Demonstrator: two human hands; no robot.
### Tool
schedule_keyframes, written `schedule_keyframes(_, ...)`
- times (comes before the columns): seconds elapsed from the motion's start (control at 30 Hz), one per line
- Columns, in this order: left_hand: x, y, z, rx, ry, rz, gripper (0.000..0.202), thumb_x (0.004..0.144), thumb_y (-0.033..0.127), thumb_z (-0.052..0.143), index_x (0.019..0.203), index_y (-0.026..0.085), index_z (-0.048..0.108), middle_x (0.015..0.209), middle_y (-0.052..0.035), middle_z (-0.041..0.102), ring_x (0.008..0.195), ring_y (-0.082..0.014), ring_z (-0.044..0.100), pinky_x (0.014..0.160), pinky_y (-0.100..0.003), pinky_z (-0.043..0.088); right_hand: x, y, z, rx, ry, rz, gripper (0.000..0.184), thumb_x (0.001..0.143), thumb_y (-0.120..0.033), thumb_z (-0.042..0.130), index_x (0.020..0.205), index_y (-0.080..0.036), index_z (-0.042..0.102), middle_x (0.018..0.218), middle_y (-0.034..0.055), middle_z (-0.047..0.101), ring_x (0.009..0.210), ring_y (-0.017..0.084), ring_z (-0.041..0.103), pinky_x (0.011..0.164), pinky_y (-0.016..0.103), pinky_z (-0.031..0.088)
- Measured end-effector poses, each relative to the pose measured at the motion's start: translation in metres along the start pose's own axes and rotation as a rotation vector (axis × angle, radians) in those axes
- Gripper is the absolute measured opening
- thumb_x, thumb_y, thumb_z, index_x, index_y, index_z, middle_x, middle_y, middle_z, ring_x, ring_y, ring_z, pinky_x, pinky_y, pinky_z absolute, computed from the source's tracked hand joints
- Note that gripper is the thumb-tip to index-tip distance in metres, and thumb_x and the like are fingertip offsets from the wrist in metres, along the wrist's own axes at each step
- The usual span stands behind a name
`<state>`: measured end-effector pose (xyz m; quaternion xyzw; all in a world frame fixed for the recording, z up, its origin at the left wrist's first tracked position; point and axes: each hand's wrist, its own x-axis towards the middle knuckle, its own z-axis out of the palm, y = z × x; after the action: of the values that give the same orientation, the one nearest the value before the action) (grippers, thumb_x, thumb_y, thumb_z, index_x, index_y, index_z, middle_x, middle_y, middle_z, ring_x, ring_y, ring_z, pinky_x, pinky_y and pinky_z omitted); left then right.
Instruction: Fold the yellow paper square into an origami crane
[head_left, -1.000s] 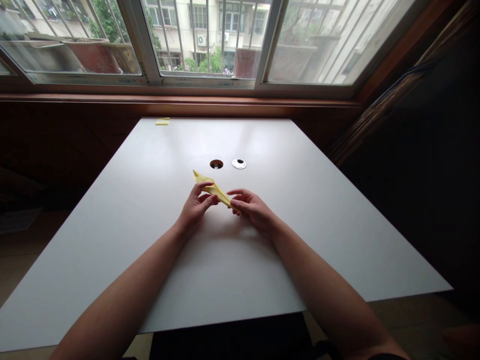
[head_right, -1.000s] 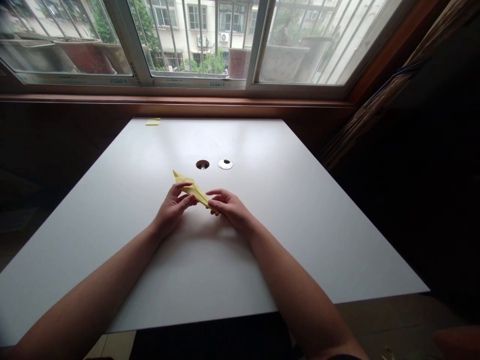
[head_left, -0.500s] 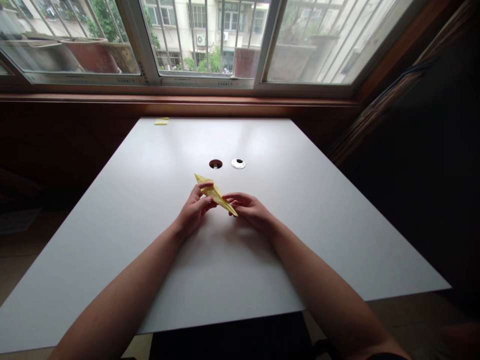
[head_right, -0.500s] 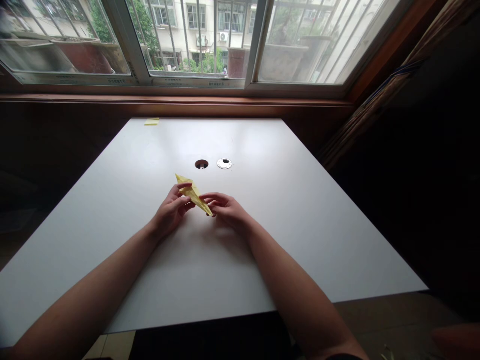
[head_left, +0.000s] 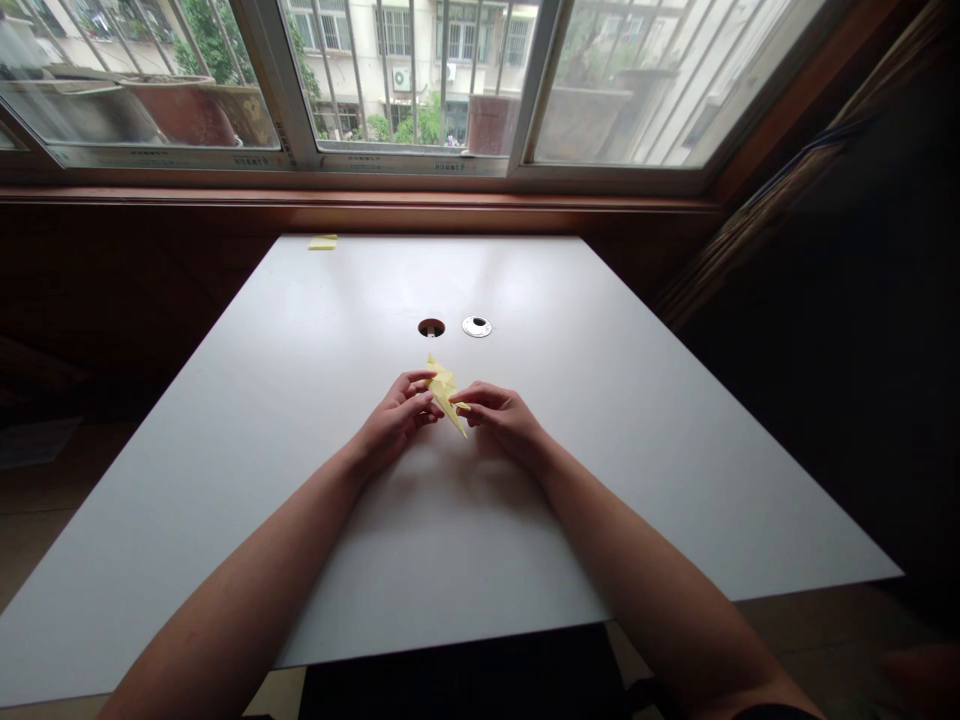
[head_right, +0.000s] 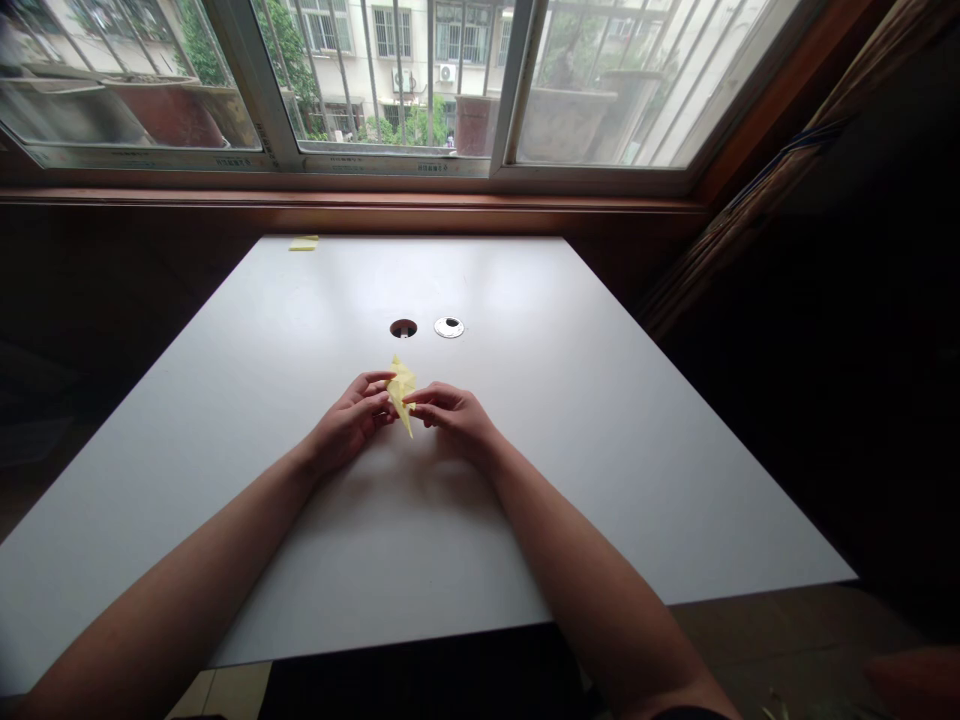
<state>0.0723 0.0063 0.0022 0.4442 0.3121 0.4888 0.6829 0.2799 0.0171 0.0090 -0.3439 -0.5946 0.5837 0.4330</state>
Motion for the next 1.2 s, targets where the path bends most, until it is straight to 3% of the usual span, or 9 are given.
schedule_keyframes(0.27, -0.003, 0.002, -0.001, 0.099, -0.053, 0.004, 0.041, 0.087, 0.034, 0.068, 0.126, 0.027, 0.056, 0.124, -0.0062, 0.055, 0.094, -0.0153, 0.064, 0.092, -0.033, 0.050, 0.001, -0.002, 0.002, 0.007, -0.006, 0.017, 0.032, 0.070, -0.045, 0.083, 0.091, -0.022, 0.078, 0.080, 0.0016, 0.068, 0.066, 0.013, 0.056, 0.064, 0.029, 0.048)
schedule_keyframes(0.7, 0.001, -0.002, -0.003, 0.127, -0.058, 0.017, 0.041, 0.083, 0.037, 0.077, 0.116, 0.022, 0.059, 0.114, -0.0065, 0.062, 0.097, -0.0182, 0.066, 0.089, -0.031, 0.050, 0.004, 0.012, 0.001, 0.002, -0.050, -0.016, 0.042, 0.073, -0.039, 0.083, 0.110, -0.023, 0.071, 0.079, 0.0004, 0.069, 0.066, 0.013, 0.058, 0.063, 0.028, 0.046)
schedule_keyframes(1.0, 0.001, -0.004, -0.004, 0.148, -0.102, 0.035, 0.035, 0.081, 0.035, 0.079, 0.106, 0.021, 0.059, 0.092, -0.0037, 0.068, 0.087, -0.0189, 0.066, 0.076, -0.028, 0.049, 0.002, 0.011, 0.001, -0.007, 0.014, -0.074, 0.028, 0.076, -0.041, 0.080, 0.096, -0.023, 0.076, 0.086, 0.0035, 0.070, 0.070, 0.015, 0.064, 0.068, 0.032, 0.053)
schedule_keyframes(1.2, 0.000, -0.002, -0.002, 0.165, -0.119, 0.153, 0.027, 0.080, 0.030, 0.080, 0.100, 0.020, 0.066, 0.111, -0.0060, 0.062, 0.096, -0.0197, 0.065, 0.088, -0.034, 0.052, 0.000, 0.010, 0.002, -0.005, 0.038, -0.089, 0.028, 0.076, -0.043, 0.080, 0.094, -0.022, 0.076, 0.088, 0.0051, 0.072, 0.075, 0.017, 0.065, 0.069, 0.032, 0.052)
